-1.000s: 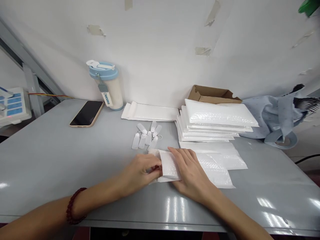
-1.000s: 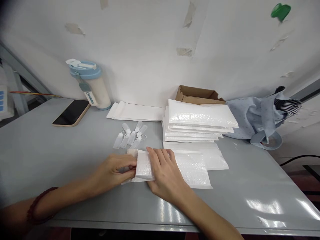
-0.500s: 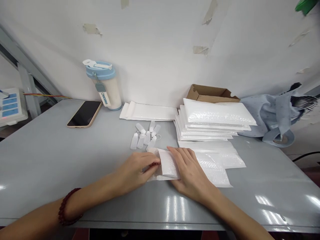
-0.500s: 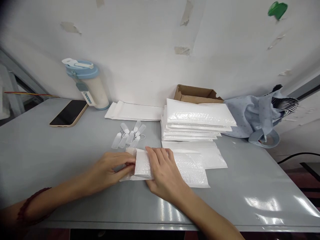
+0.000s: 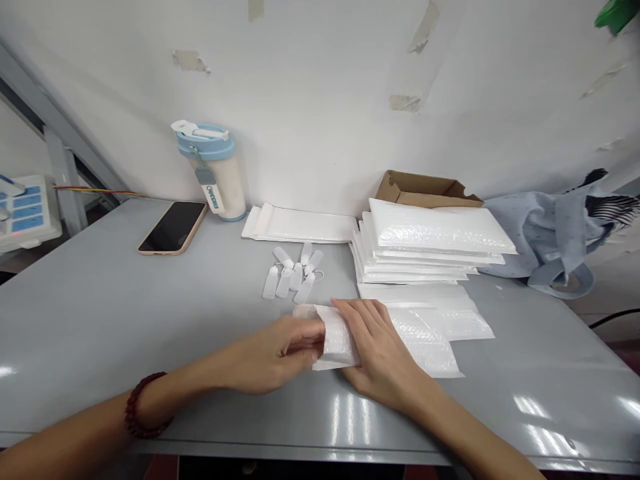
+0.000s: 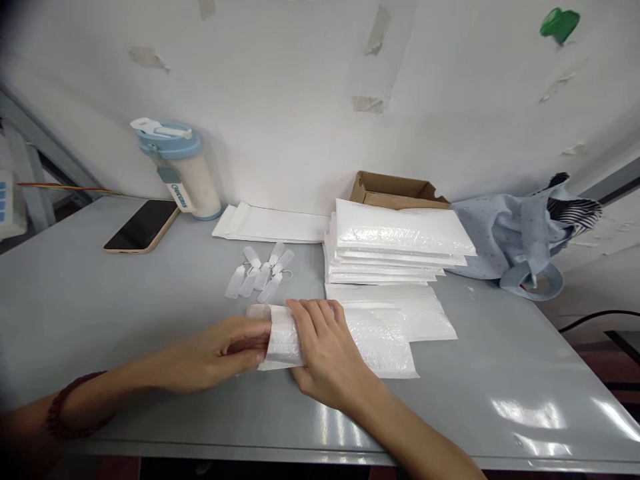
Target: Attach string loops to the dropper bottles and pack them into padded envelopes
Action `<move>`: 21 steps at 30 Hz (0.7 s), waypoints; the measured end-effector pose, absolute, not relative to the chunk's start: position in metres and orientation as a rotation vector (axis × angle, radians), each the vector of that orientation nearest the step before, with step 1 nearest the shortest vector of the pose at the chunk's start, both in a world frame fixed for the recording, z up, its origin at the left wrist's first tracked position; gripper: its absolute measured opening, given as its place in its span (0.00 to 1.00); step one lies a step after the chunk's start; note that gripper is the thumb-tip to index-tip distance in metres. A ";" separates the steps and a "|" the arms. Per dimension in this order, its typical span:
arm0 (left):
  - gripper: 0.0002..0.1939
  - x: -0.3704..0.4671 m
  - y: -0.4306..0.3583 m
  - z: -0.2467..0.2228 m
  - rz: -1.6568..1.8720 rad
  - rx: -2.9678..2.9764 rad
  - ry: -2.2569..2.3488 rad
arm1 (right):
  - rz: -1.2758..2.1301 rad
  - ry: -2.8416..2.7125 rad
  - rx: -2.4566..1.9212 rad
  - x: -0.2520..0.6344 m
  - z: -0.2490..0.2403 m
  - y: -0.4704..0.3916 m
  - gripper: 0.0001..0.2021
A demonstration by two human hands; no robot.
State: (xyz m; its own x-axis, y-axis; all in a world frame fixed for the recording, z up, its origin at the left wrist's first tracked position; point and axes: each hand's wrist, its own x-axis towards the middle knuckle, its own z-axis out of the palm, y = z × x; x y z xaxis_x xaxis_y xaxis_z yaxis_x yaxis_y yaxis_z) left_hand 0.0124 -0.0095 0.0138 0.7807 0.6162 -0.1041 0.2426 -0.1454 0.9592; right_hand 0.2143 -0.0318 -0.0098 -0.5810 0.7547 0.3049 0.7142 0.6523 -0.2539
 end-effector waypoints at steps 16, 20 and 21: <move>0.20 -0.034 0.054 -0.010 0.505 2.036 1.797 | 0.124 -2.484 -1.251 0.219 -0.007 -0.028 0.32; 0.21 -0.037 0.058 -0.012 0.454 1.937 1.849 | 0.120 -2.475 -1.237 0.219 -0.007 -0.028 0.32; 0.21 -0.038 0.059 -0.012 0.448 1.924 1.868 | 0.116 -2.471 -1.230 0.219 -0.007 -0.028 0.32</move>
State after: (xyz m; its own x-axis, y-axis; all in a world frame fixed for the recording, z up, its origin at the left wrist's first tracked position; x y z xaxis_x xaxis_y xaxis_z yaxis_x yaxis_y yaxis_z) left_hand -0.0384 0.0594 -0.0121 0.0456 0.9972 -0.0588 0.8622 -0.0096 0.5064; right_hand 0.2191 -0.0280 -0.0071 -0.5467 0.7835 0.2953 0.7525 0.6144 -0.2370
